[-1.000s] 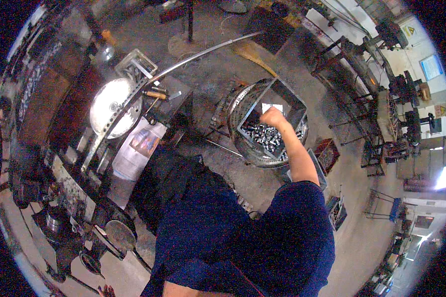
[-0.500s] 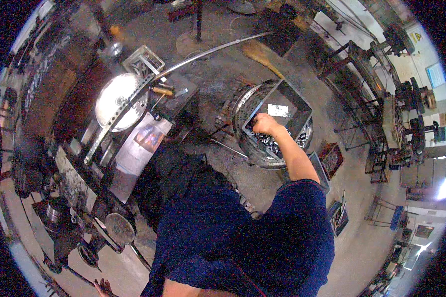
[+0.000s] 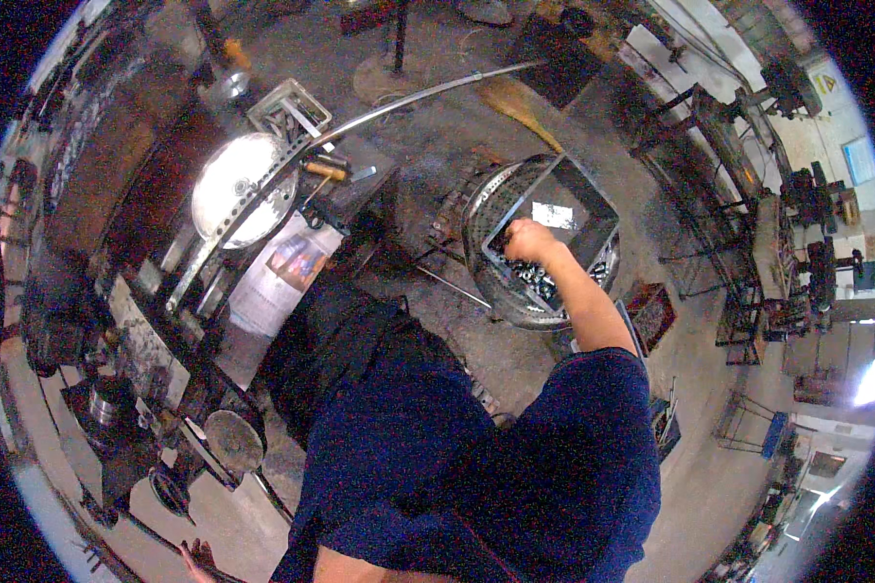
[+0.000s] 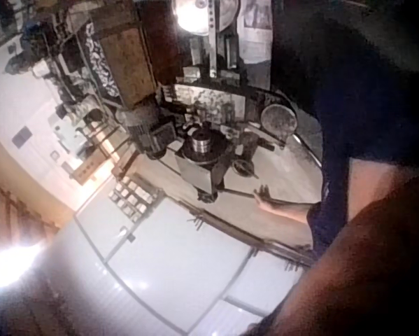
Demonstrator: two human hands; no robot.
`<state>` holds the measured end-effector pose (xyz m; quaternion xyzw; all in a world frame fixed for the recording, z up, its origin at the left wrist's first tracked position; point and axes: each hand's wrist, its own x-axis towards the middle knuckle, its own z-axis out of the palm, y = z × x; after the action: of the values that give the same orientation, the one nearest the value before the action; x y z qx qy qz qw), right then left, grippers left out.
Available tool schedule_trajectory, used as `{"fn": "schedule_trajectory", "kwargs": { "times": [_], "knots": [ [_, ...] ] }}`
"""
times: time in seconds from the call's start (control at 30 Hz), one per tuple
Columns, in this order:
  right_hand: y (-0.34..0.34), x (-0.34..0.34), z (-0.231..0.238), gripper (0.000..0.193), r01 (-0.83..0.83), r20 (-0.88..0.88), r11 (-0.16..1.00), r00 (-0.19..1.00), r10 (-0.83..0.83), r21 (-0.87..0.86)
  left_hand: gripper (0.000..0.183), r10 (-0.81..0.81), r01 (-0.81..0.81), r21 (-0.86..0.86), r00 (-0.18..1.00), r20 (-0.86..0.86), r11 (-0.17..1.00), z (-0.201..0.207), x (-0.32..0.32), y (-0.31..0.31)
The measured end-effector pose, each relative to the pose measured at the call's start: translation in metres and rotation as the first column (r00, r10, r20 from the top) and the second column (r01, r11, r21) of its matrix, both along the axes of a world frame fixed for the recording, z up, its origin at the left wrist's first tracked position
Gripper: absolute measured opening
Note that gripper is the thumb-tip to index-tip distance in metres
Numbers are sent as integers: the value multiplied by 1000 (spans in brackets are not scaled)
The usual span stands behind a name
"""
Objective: The person machines small metal components using a lathe, picking parts from a bin, securing them in the machine, manipulating levers to perform the machining, and then removing the parts before placing them in a container.
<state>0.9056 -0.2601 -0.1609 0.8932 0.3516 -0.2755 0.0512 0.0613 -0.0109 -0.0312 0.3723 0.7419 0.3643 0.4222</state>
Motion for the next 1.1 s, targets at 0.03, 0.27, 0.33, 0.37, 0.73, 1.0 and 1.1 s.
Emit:
{"fn": "schedule_trajectory", "kwargs": {
  "times": [0.03, 0.27, 0.33, 0.37, 0.73, 1.0, 1.1],
  "knots": [
    [2, 0, 7, 35, 33, -21, 998, 999, -34, -55, 63, -2, 2, -5, 1000, -9, 1000, -1, -1, 2],
    [-24, 11, -27, 33, -6, -25, 965, 1000, 13, 262, 60, 26, -26, -2, 999, -33, 1000, 1, 9, 1],
    [-24, 9, -23, 34, 24, -69, 961, 998, -6, 275, 58, 39, -39, 1, 997, -59, 999, 5, 19, 0],
    [-24, 8, -21, 35, 22, -93, 966, 996, 2, 256, 57, 37, -37, 4, 997, -72, 999, 7, 23, 0],
    [-17, 5, -28, 33, -50, 44, 998, 998, 48, 48, 53, 70, -69, 16, 994, -83, 997, 6, 15, 0],
    [-25, 10, 2, 29, -120, 202, 895, 979, 35, 430, 52, -229, 5, -283, 599, -767, 959, 9, 5, 2],
    [-6, -16, 54, 42, 48, 80, 711, 986, -146, 702, 48, -405, 133, -386, 165, -899, 913, 83, 108, -5]
  ]
}}
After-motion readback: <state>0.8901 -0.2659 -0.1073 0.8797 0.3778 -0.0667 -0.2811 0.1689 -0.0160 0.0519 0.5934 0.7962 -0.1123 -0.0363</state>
